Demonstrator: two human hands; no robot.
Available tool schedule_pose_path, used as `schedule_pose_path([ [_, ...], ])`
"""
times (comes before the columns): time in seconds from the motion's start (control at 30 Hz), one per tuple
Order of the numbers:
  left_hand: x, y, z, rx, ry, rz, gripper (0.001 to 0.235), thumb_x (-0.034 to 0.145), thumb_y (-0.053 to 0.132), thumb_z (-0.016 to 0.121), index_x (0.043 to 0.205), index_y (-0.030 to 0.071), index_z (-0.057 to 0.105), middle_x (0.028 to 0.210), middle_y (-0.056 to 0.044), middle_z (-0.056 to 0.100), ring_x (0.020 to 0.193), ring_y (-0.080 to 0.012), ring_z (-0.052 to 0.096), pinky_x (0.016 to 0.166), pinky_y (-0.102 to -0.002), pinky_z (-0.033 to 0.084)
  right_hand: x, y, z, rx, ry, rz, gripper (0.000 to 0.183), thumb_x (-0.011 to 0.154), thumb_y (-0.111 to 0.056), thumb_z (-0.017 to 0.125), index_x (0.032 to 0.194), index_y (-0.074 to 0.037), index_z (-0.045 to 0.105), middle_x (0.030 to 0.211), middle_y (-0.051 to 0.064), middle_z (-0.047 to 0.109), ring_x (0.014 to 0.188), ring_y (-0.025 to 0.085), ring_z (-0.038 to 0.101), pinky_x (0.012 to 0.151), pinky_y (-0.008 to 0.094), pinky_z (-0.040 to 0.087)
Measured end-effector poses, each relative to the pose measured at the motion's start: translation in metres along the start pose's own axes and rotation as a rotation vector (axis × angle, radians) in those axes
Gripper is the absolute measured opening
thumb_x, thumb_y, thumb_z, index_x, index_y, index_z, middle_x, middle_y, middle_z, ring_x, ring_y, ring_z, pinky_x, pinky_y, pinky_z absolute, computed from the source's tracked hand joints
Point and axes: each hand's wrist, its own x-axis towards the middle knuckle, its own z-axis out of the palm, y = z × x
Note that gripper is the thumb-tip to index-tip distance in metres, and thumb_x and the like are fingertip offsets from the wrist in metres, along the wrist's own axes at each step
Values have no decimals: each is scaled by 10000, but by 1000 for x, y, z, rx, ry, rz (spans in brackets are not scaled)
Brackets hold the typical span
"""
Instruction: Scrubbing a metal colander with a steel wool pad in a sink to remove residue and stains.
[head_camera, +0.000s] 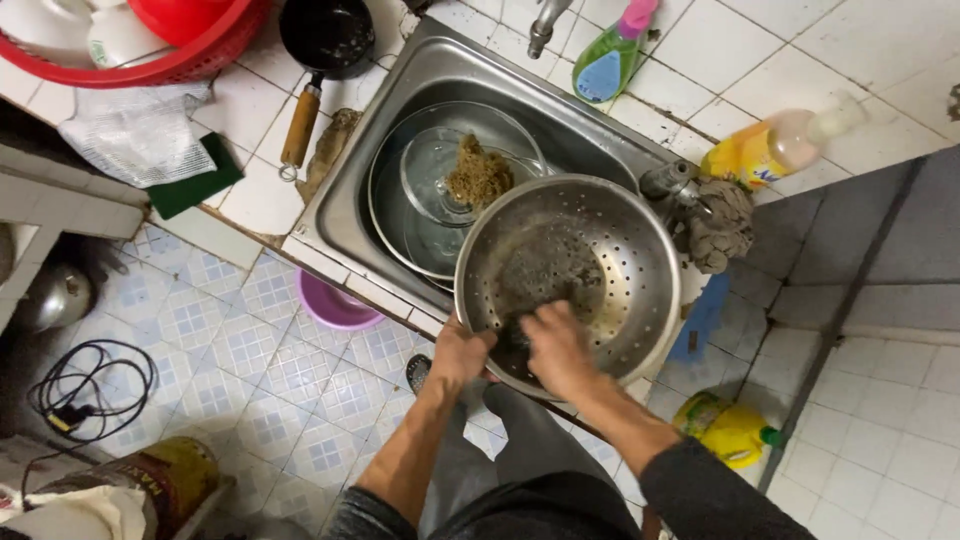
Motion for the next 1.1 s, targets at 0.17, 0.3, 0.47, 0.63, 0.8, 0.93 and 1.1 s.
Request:
schedule_pose_path([
  [0.17,-23,-2,4,-50,-40,21,358,831,45,574,1187,11,581,894,-276,706,653,-355,746,475,-391,626,60,-3,-3,14,2,-19,333,710,-85,761,1023,-43,658,971,129,518,912,372,512,782,446,494],
  [0.3,-42,18,10,-36,84,70,354,786,10,586,1129,-20,665,995,-293,722,919,-410,727,737,-503,592,60,55,-36,-260,17,96,445,560,-136,878,961,-80,694,1058,142,522,1034,382,538,911,456,475],
  [0.47,-47,23,10,-51,116,57,316,806,1,585,1103,0,691,1015,-271,754,965,-401,737,816,-485,577,17,15,10,-207,-29,41,403,587,-155,878,941,-93,697,1062,146,534,1027,410,556,917,455,487],
  [0.63,-41,16,12,32,128,96,343,813,53,638,1150,35,696,1036,-230,762,1019,-388,736,884,-482,566,80,27,-4,-326,-32,-90,337,658,-263,821,962,-139,745,940,173,590,887,476,611,708,586,519],
  [0.8,-49,28,17,-30,173,54,346,807,31,623,1144,12,696,1045,-272,756,1049,-435,724,893,-528,555,26,54,-17,-298,59,-91,456,573,-265,848,973,-87,723,1012,171,602,941,398,566,883,498,478],
  [0.93,-43,15,12,-7,161,51,347,824,41,626,1164,23,692,1049,-244,760,1043,-400,730,893,-506,560,8,-19,37,168,124,-125,194,848,-117,663,961,36,700,989,256,615,906,482,539,863,547,465],
  [1.1,-28,-1,14,-14,157,60,381,836,41,596,1208,20,674,1099,-253,745,1089,-417,707,930,-514,549,33,68,10,-146,-38,128,265,706,-256,748,915,-93,729,974,125,613,899,293,560,936,419,414],
])
